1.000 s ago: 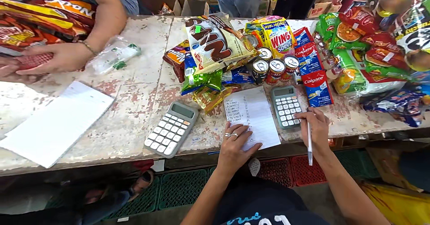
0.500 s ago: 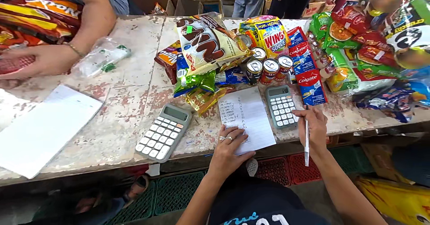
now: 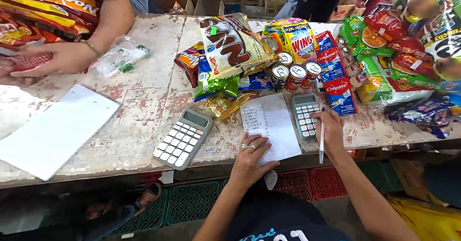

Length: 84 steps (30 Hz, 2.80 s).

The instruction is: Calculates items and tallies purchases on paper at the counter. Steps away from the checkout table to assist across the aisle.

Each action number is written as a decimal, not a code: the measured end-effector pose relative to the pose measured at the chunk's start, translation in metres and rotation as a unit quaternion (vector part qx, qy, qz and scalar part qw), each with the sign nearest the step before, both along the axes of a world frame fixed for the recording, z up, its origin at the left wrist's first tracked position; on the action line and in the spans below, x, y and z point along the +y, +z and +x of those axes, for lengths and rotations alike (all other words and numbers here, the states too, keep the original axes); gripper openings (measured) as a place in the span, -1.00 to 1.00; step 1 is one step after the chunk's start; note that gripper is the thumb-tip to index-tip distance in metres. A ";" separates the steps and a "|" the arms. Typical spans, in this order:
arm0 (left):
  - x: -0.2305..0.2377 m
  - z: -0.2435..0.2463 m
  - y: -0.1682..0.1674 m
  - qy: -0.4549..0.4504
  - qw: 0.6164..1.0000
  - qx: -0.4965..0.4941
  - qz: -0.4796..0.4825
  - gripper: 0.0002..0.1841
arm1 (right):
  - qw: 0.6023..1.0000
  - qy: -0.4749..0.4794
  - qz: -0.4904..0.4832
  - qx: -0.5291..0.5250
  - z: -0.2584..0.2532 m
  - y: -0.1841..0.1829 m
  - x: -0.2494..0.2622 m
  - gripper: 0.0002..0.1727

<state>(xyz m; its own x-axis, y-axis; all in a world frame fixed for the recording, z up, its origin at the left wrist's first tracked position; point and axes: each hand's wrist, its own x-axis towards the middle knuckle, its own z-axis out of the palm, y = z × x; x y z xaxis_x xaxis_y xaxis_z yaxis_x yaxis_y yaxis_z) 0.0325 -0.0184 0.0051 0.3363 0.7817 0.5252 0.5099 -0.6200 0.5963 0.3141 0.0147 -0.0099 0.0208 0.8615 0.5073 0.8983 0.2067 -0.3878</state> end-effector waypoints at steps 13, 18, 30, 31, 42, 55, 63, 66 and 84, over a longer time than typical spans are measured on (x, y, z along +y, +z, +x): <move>-0.001 0.001 0.001 -0.004 1.000 -0.015 0.017 -0.50 | 0.997 -0.057 -0.003 0.047 0.040 -0.005 -0.043 -0.72; -0.002 0.000 0.001 -0.007 0.999 -0.010 0.031 -0.49 | 0.995 -0.035 0.030 0.089 0.011 0.028 -0.044 -0.72; -0.005 0.000 0.001 -0.002 1.000 -0.015 0.024 -0.50 | 1.000 -0.010 0.009 0.023 0.008 0.004 -0.025 -0.71; -0.005 0.000 0.001 -0.002 1.000 -0.015 0.024 -0.50 | 0.999 -0.019 0.014 0.021 0.011 0.003 -0.025 -0.71; -0.005 -0.001 0.000 -0.007 1.000 -0.017 0.025 -0.50 | 1.000 -0.005 0.006 0.016 0.000 0.006 -0.021 -0.73; -0.004 -0.002 -0.002 0.000 1.000 -0.018 0.025 -0.51 | 0.994 -0.029 0.057 0.089 0.023 0.006 -0.035 -0.74; -0.004 -0.002 -0.001 0.000 0.999 -0.014 0.029 -0.52 | 0.994 -0.066 0.046 0.075 0.036 -0.017 -0.037 -0.73; -0.004 -0.001 0.000 -0.001 0.999 -0.019 0.031 -0.53 | 0.992 -0.069 0.058 0.093 0.037 -0.010 -0.037 -0.73; 0.000 0.003 -0.001 0.016 1.000 0.001 0.017 -0.51 | 0.988 -0.031 0.046 0.146 0.043 -0.018 -0.046 -0.74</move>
